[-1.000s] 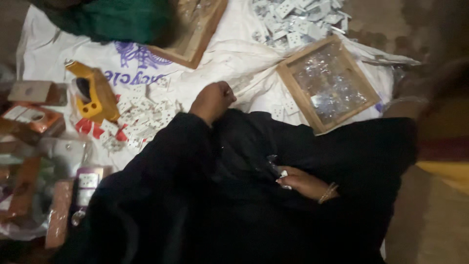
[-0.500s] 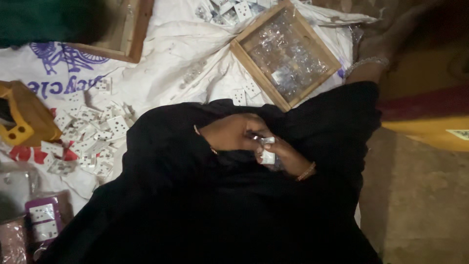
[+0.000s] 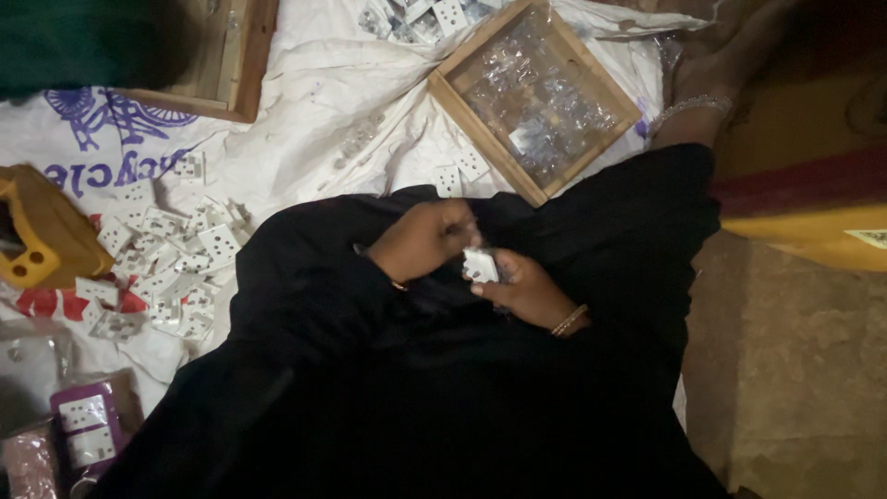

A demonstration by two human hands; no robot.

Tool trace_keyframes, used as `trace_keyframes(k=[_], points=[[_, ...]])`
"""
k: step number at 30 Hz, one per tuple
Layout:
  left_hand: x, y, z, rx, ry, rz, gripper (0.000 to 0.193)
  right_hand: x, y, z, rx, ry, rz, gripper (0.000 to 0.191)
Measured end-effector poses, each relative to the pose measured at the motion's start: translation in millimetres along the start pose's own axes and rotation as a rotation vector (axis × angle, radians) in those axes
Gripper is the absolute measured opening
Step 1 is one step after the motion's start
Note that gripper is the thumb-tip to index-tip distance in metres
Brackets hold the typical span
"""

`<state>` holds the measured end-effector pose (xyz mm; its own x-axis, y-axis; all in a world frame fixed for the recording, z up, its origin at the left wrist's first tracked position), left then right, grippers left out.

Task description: The person sits on the floor and repeatedly picks up small white electrical socket components, places them into clear plastic bags, and seals the bags. The person handles the components one at a time and places the sealed bags into a wooden tray.

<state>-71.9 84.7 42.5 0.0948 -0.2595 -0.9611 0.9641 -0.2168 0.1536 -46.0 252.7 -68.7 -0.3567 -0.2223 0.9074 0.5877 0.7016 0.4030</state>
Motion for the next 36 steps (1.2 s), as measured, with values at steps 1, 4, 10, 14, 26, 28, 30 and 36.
trace_keyframes(k=[1, 4, 10, 14, 26, 28, 30, 36], points=[[5.8, 0.1, 0.5, -0.036, 0.005, 0.057, 0.016, -2.3, 0.6, -1.3, 0.015, 0.016, 0.000, 0.045], [18.9, 0.7, 0.9, -0.121, -0.025, 0.190, 0.018, -2.7, 1.3, -4.6, 0.032, -0.003, 0.027, 0.052], [33.1, 1.3, -1.2, -0.101, -0.247, 0.408, 0.023, 28.0, -0.6, 4.3, -0.073, -0.089, 0.285, 0.068], [17.1, 4.5, 3.8, -0.209, -0.302, 0.320, 0.033, 15.8, -1.1, 9.3, -0.071, -0.056, 0.152, 0.057], [41.1, 16.3, -16.7, 0.008, 0.180, 0.154, 0.043, -9.8, -3.1, 38.3, -0.234, -0.022, 0.162, 0.025], [39.5, 19.9, -19.9, 0.035, 0.171, 0.083, 0.044, -11.8, -0.2, 44.9, -0.255, 0.199, 0.131, 0.021], [27.3, 27.6, -22.6, 0.033, 0.058, -0.032, 0.044, -15.5, -0.3, 47.2, -0.222, 0.230, 0.139, 0.021], [4.4, 60.5, 22.0, -0.295, -0.227, 0.061, 0.048, 0.1, 8.9, 71.4, -0.261, 0.538, 0.467, 0.021]])
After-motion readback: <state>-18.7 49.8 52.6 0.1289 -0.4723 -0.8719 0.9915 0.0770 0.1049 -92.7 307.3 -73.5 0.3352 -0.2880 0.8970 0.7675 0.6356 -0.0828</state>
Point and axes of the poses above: each hand's wrist, its own y-axis away from the middle knuckle, its own z-axis out of the back of the hand, x = y × z, the point moved 8 cm from there along -y, towards the middle knuckle, and after that the axes turned 6 degrees about z, right-handed, at the moved point
